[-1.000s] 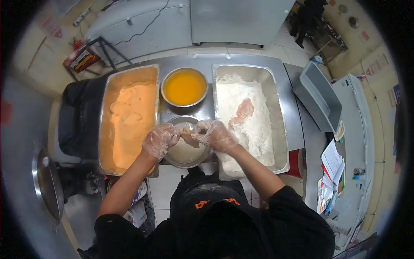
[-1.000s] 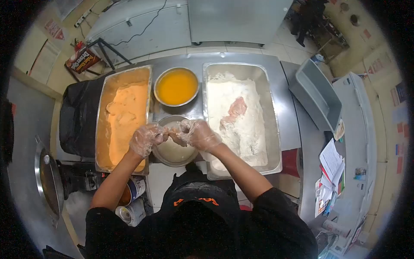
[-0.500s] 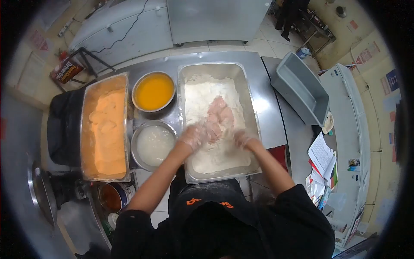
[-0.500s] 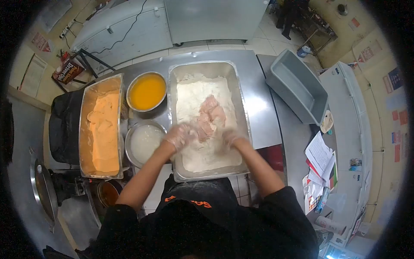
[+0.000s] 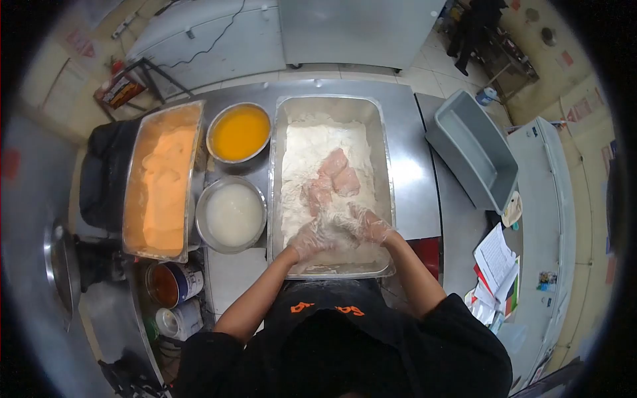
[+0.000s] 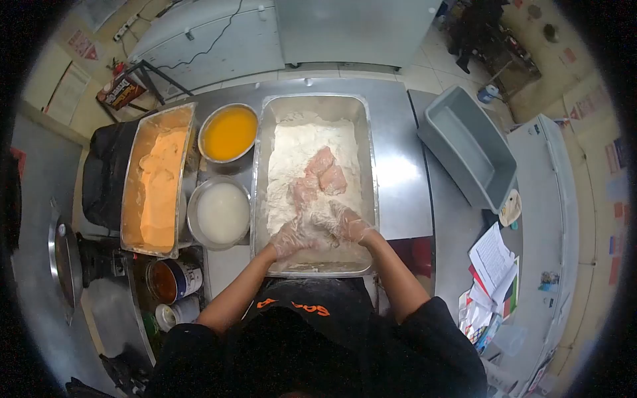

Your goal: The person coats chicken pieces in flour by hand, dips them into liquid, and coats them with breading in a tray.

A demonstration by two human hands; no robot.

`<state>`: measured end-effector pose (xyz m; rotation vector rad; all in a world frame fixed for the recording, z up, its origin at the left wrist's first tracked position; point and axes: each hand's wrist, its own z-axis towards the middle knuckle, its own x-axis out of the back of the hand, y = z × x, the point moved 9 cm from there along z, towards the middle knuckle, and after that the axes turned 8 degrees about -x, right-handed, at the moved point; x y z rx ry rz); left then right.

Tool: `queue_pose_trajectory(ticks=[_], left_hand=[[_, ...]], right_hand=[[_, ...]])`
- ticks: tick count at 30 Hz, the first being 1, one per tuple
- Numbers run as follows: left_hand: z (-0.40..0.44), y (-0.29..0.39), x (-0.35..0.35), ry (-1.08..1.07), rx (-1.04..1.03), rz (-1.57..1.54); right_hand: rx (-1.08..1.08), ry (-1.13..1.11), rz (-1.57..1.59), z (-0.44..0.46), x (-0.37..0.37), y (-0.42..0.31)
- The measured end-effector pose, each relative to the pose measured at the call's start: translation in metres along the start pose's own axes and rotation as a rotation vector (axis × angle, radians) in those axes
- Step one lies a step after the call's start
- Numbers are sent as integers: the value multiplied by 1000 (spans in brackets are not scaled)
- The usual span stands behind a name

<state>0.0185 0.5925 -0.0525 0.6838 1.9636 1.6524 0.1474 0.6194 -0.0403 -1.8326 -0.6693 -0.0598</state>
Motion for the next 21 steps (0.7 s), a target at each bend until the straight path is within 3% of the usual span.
queue_pose_trajectory(ticks=[1, 3, 4, 6, 7, 9, 11, 13, 14, 16, 18, 19, 21], left_hand=[[0, -4, 9, 65, 58, -10], [3, 1, 16, 81, 64, 34], [3, 2, 16, 81, 69, 72], [-4, -7, 17, 155, 103, -65], [-8, -8, 19, 219, 134, -196], [-12, 4, 17, 252, 165, -197], [-14, -1, 21, 284, 200, -204], [-3, -11, 26, 196, 33, 63], [-5, -22, 29, 208, 31, 59], [-20, -31, 44, 279, 150, 500], [-24, -32, 36, 179, 192, 619], [-25, -30, 37, 70, 228, 751], [-26, -33, 43, 68, 214, 779]], right_hand=[[10, -12, -2, -5, 4, -25], [-331, -84, 11, -20, 10, -44], [-328, -95, 6, -17, 8, -37], [-96, 9, 27, -8, 13, -28], [-96, 2, 25, -8, 7, -22], [-224, 127, 319, -7, 9, -10], [-262, 130, 230, -12, 15, -18], [-299, 133, 139, -13, 19, -21], [-191, 182, 104, -13, 27, -27], [-79, 221, 66, -14, 34, -41], [123, 179, -611, -21, 19, -71], [133, 187, -606, -21, 20, -82], [-177, 195, -218, -13, 42, -72]])
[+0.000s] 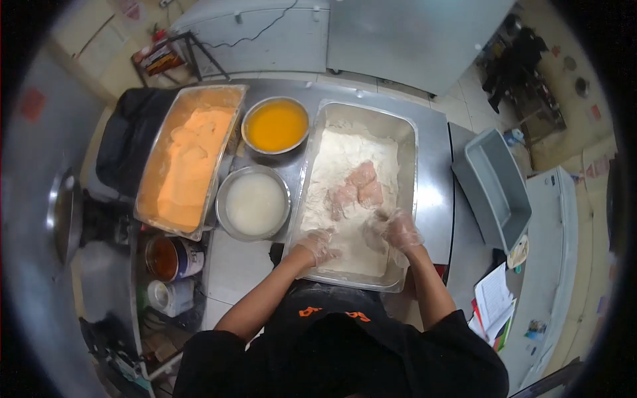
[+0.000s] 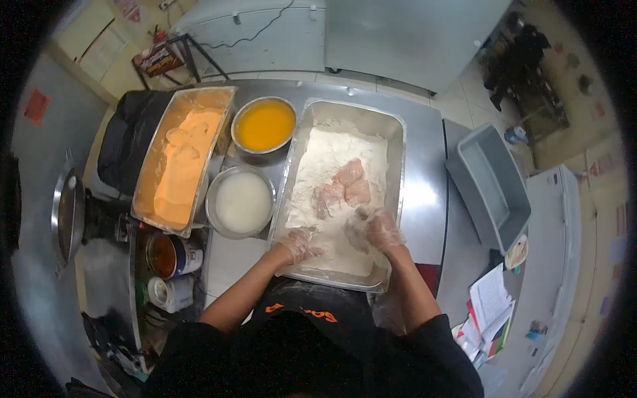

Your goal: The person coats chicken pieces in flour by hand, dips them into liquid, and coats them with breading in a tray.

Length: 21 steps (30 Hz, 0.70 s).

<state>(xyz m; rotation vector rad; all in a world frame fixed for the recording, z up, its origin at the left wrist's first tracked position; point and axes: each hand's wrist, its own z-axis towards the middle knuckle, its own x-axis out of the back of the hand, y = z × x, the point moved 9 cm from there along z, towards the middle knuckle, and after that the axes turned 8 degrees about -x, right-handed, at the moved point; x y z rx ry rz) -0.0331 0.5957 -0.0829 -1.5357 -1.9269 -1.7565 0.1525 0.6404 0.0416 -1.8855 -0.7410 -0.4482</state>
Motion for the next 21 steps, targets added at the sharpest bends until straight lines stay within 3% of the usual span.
queue_pose_trajectory(ticks=[1, 5, 7, 9, 11, 12, 14, 17, 19, 21], left_hand=[[-4, 0, -11, -14, -7, 11], [-5, 1, -12, -43, -79, 217], [-13, 5, -14, -94, -129, 231], [-14, 1, -19, -107, -126, 222], [-11, -3, -26, -118, -126, 211], [-10, -4, -31, -150, -142, 227], [-7, -9, -39, -172, -156, 235], [-5, -12, -46, -185, -188, 303], [-6, -8, -43, -163, -230, 248], [-5, -8, -46, -156, -268, 219]], right_hand=[[246, -42, -346, 3, -12, -10], [196, -197, -309, 2, -9, -45], [309, -384, 487, -5, -5, -85], [366, -461, 516, 11, -26, -109], [480, -474, 174, 8, -49, -168], [530, -406, -204, -1, -65, -209], [884, -259, -371, -4, -108, -255], [727, -335, -614, 43, -205, -259], [1002, -246, -719, 69, -268, -240], [1030, -263, -762, 75, -304, -223]])
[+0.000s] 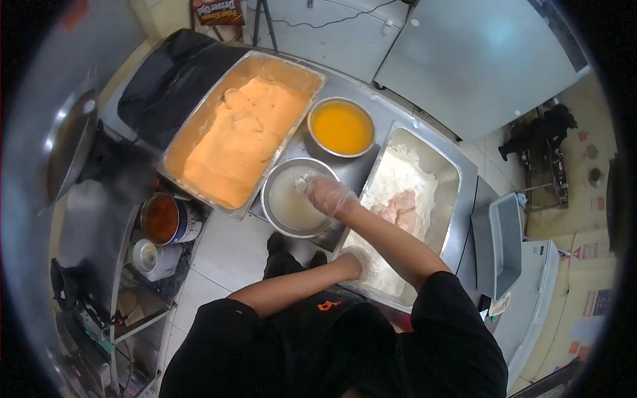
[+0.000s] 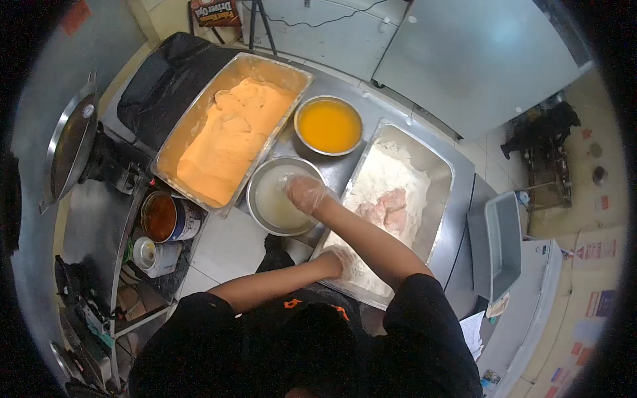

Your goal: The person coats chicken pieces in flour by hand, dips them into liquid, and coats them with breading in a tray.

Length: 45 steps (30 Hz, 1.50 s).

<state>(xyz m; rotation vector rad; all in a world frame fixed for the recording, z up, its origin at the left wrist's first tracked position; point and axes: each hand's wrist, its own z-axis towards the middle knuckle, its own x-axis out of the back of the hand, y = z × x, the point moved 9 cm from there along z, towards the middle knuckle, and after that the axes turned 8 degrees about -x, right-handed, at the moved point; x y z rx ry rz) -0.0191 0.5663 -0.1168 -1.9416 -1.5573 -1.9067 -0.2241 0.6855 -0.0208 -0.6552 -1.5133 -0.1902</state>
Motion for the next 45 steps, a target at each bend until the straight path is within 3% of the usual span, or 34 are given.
queue_pose_trajectory(ticks=[3, 5, 6, 7, 9, 10, 12, 13, 14, 15, 18, 19, 21, 22, 23, 25, 27, 29, 31, 33, 35, 37, 39, 41, 43, 44, 45], left_hand=[[-8, 6, 17, -5, -25, -7], [-6, 9, 16, 110, -51, 66], [10, -4, -16, 283, -90, 41], [8, -3, -18, 284, -96, 36], [-9, 3, 9, 577, -160, -10], [-10, 4, 13, 573, -167, -10], [-2, -1, 7, 368, -134, -142], [-4, 4, 23, 360, -141, -139], [0, 5, 17, 80, -64, -99], [-1, 2, 3, -197, 14, -57], [5, 1, -10, -312, 11, -6], [5, -2, -17, -315, 6, 1], [4, 6, 2, 80, -171, -50], [-21, 16, 46, 113, -123, -206], [-20, 17, 36, 92, -142, -195], [-2, 5, 24, 252, -153, -164], [11, 6, 14, 139, -108, -127], [-3, 10, 40, 4, 37, -58], [-1, 14, 37, 38, 13, -12], [-20, 36, 80, 63, -3, -21], [-17, 35, 71, 67, -71, 19], [-12, 36, 53, 17, -174, 71], [-2, 30, 48, -46, -165, 118], [12, 20, 52, -142, -120, 211], [21, -10, 88, 190, 213, -75], [29, -13, 80, 189, 214, -73], [29, -23, 95, 491, 289, 204]], right_hand=[[-117, -95, 135, 3, -31, -8], [-46, -65, 139, 3, -81, 2], [-51, -73, 138, 1, -81, -3], [-18, -157, 60, -1, -85, -12], [6, -238, -18, -3, -93, -17], [-53, -221, 82, -1, -94, -12], [-120, -196, 186, 3, -96, -2], [-55, -50, 271, 11, -82, -1], [12, 97, 353, 15, -67, 3], [5, 101, 353, 18, -46, 4], [-40, 56, 385, 16, 47, -16], [-263, 10, 761, 11, 55, -2], [-494, -31, 1134, 2, 49, 16], [-448, -31, 946, 2, 46, 15], [-407, -27, 757, 3, 40, 16], [-484, 121, 1305, -11, 17, 49], [-402, 34, 1034, -30, 64, 35], [-250, 287, 852, -58, 98, 52], [-254, 6, 352, -93, 121, 51], [-361, -3, 536, -142, 159, 63], [-464, -15, 722, -181, 162, 79], [-630, 114, 1023, -216, 159, 104], [-424, 119, 778, -225, 149, 112], [-598, -80, 262, -237, 121, 132], [-699, -107, 88, -275, 44, 186], [-798, -136, 57, -298, -10, 215], [-896, -170, 24, -320, -64, 243]])
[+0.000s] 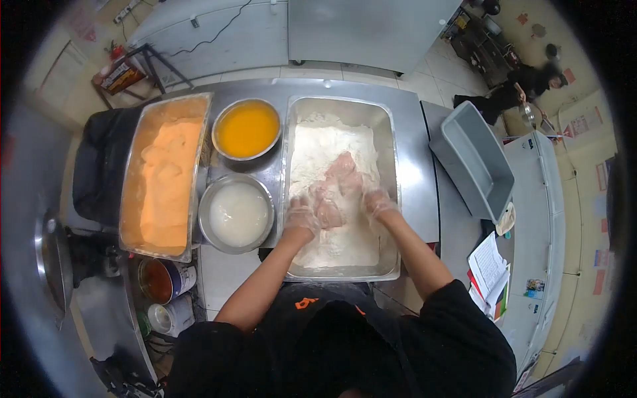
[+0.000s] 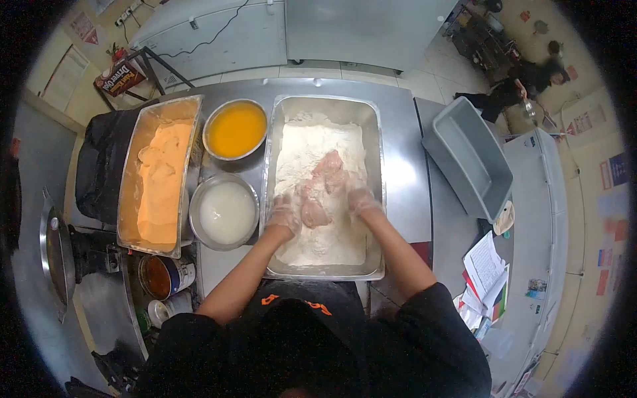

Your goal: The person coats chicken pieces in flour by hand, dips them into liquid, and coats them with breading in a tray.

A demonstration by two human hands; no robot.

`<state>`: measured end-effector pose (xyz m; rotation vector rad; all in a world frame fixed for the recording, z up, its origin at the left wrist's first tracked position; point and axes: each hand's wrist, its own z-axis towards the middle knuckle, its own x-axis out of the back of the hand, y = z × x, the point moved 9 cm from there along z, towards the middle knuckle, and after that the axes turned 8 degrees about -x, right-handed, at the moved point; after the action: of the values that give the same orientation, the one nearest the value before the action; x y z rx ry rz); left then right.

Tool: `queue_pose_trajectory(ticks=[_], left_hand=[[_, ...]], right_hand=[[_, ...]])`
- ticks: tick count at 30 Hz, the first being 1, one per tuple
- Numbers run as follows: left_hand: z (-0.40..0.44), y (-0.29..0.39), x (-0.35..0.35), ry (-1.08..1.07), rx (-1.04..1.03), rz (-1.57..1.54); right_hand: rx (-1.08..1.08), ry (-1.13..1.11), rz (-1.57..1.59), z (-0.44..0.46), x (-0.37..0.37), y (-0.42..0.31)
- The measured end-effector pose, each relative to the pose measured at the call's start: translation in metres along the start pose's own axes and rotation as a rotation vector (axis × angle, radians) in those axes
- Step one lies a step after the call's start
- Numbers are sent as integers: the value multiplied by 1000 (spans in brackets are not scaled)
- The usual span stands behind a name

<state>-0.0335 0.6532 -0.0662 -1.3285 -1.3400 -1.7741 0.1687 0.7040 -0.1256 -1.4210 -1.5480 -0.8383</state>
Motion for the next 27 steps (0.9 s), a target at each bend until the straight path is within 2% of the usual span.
queue_pose_trajectory(ticks=[2, 3, 4, 6, 7, 8, 9, 10, 11, 12, 13, 14, 15, 16, 17, 19, 20, 23, 25, 27], left_hand=[[-4, -11, -14, 330, 42, 245], [-6, -22, -68, -16, 3, 161], [-16, -16, -91, -273, -53, 122], [-51, 6, -111, -705, -175, 52], [-62, -1, -135, -707, -167, 57], [-78, -17, -182, -737, -58, -129], [-91, -26, -210, -763, 54, -318], [-87, -11, -185, -765, 60, -318], [-86, -3, -161, -704, 378, -675], [-87, 3, -139, -612, 697, -1023], [-83, -1, -130, -609, 700, -1019], [-69, -5, -113, -469, 650, -1172], [-59, -13, -105, -398, 629, -1243], [-48, -21, -98, -329, 604, -1313], [-35, -41, -85, -197, 568, -1060], [-10, -62, -65, -12, 501, -646], [6, -68, -66, 51, 501, -493], [53, -74, -109, 332, 502, 190], [71, -44, -98, 288, 398, 296], [98, -69, -145, 97, 432, 77]], right_hand=[[-47, 86, -177, -28, -45, 5], [-11, 165, -313, -52, -52, -10], [16, 249, -450, -76, -59, -25], [97, -82, -189, -105, -104, -42], [136, -251, -54, -111, -119, -53], [142, -253, -47, -111, -109, -67], [196, -375, -2, -119, -100, -88], [252, -492, 39, -125, -99, -98], [257, -493, 36, -122, -103, -96], [-52, -474, 571, -110, -105, -79], [-249, -477, 900, -105, -99, -64], [-439, -422, 1240, -100, -92, -49], [-506, -420, 1383, -98, -69, -33], [-404, -367, 1704, -88, -65, -16], [-294, -300, 2023, -83, -63, -1], [-320, -303, 1704, -83, 8, 10], [-296, -172, 1255, -64, 21, 22], [-607, -43, 912, -10, 44, 43], [-680, -25, 659, 29, 3, 44], [-462, -23, 447, 61, -39, 22]])
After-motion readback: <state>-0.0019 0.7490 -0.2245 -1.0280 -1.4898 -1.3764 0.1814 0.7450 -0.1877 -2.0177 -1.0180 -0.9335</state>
